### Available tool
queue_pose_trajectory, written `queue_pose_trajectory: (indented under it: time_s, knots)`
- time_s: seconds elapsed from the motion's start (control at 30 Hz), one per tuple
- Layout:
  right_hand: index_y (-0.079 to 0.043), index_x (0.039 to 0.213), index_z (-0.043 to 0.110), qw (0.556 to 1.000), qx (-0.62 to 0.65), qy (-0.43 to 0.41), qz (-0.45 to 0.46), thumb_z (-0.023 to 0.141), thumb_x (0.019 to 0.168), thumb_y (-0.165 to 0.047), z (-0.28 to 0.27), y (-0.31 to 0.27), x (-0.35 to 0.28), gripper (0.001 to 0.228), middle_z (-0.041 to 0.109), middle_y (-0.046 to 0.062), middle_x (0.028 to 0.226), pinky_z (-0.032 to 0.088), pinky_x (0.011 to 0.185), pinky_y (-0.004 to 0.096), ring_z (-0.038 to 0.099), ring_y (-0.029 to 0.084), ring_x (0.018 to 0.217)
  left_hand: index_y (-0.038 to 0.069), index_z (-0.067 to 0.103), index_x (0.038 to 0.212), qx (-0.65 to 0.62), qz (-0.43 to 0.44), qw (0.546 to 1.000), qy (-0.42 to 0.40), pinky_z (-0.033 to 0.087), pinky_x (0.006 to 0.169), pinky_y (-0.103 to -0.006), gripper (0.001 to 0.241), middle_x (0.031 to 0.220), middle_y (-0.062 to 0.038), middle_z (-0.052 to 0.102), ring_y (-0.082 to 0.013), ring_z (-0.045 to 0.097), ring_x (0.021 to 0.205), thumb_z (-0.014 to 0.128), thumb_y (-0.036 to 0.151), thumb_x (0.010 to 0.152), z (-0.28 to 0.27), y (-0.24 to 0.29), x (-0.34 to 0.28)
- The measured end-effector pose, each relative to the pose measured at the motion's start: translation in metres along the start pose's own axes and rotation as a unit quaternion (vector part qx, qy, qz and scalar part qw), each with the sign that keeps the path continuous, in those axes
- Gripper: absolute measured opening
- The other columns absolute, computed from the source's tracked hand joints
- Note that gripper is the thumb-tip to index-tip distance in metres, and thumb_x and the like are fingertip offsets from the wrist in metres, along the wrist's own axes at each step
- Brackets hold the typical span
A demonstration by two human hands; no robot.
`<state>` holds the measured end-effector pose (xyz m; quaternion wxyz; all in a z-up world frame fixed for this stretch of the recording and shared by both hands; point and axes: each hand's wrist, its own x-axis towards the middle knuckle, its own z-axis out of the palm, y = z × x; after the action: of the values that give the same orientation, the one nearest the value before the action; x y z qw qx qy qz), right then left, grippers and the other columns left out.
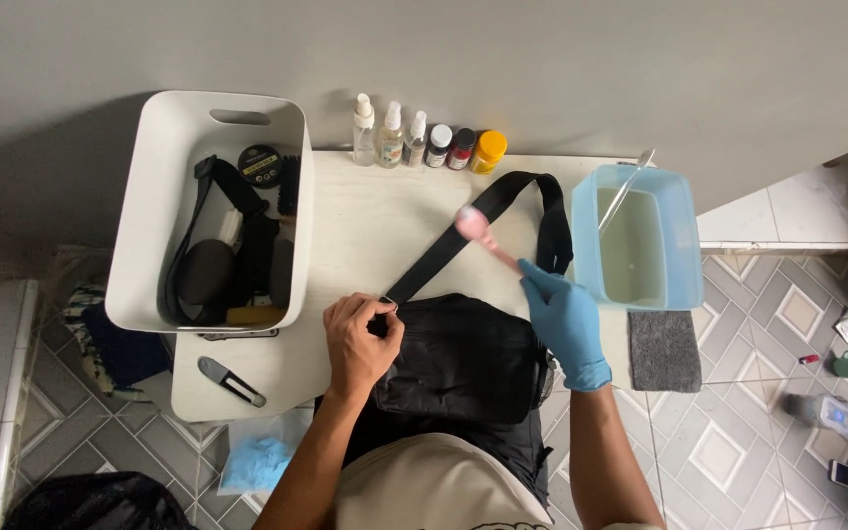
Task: The person scrubs the strap of a black shoulder bag using a pink brush. They hold the strap taut with one hand while scrubbing with the other, then flip the strap over to clean the other side. The person also handles the bag's buckle and zipper area during the process.
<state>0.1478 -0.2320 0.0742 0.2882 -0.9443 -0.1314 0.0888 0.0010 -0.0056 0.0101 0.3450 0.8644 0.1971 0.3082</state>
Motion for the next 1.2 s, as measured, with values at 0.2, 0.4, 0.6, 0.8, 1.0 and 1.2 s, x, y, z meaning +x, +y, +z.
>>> queue_pose_trajectory:
  time_s: [0.2, 0.4, 0.6, 0.8, 1.0, 1.2]
  knots:
    - [-0.029, 0.129, 0.072, 1.000, -0.009, 0.014, 0.015, 0.061, 0.096, -0.025, 0.006, 0.009, 0.006, 0.035, 0.076, 0.014, 0.092, 0.056, 0.082, 0.058, 0.069, 0.043, 0.089, 0.022, 0.070, 0.081, 0.018, 0.008, 1.000, 0.006, 0.046, 0.090, -0.0400, 0.014, 0.078, 0.004, 0.063, -0.0217, 0.068, 0.081, 0.069, 0.010, 0.075, 0.004, -0.006, -0.002]
    - [-0.028, 0.112, 0.081, 0.991, 0.078, -0.108, 0.007, 0.075, 0.083, -0.021, 0.000, -0.013, -0.012, 0.030, 0.080, 0.012, 0.101, 0.057, 0.083, 0.051, 0.071, 0.042, 0.101, 0.021, 0.070, 0.081, 0.002, 0.004, 1.000, 0.006, 0.047, 0.088, -0.0419, 0.012, 0.077, 0.003, 0.062, -0.0235, 0.068, 0.080, 0.069, 0.010, 0.075, 0.005, -0.008, -0.003]
    - [-0.026, 0.129, 0.072, 0.999, 0.016, 0.014, 0.035, 0.061, 0.098, -0.023, 0.004, 0.007, 0.005, 0.033, 0.077, 0.013, 0.102, 0.056, 0.082, 0.055, 0.070, 0.043, 0.093, 0.020, 0.071, 0.082, 0.000, 0.007, 1.000, 0.008, 0.046, 0.089, -0.0410, 0.012, 0.077, 0.003, 0.062, -0.0220, 0.067, 0.079, 0.068, 0.009, 0.076, 0.000, -0.004, -0.002]
    - [-0.034, 0.112, 0.080, 0.997, 0.023, -0.070, 0.038, 0.072, 0.089, -0.030, 0.019, 0.018, 0.000, 0.025, 0.079, 0.006, 0.094, 0.058, 0.080, 0.050, 0.071, 0.039, 0.095, 0.022, 0.070, 0.081, 0.010, 0.010, 1.000, 0.010, 0.046, 0.089, -0.0401, 0.012, 0.077, 0.005, 0.061, -0.0205, 0.066, 0.079, 0.068, 0.012, 0.076, 0.005, -0.010, -0.003]
    - [-0.032, 0.121, 0.076, 0.997, 0.051, -0.024, 0.047, 0.067, 0.094, -0.024, 0.002, -0.002, -0.004, 0.030, 0.078, 0.006, 0.105, 0.056, 0.081, 0.051, 0.069, 0.040, 0.102, 0.021, 0.070, 0.081, 0.004, 0.015, 1.000, 0.012, 0.046, 0.087, -0.0395, 0.013, 0.076, 0.004, 0.061, -0.0212, 0.066, 0.077, 0.068, 0.010, 0.075, 0.004, -0.010, -0.003]
    - [-0.030, 0.125, 0.074, 0.998, 0.025, 0.030, 0.049, 0.064, 0.096, -0.023, 0.012, 0.017, 0.007, 0.031, 0.076, 0.008, 0.109, 0.056, 0.084, 0.052, 0.069, 0.039, 0.100, 0.022, 0.070, 0.081, 0.006, 0.015, 1.000, 0.012, 0.046, 0.087, -0.0391, 0.013, 0.077, 0.004, 0.062, -0.0206, 0.066, 0.077, 0.068, 0.010, 0.075, 0.003, -0.009, -0.002]
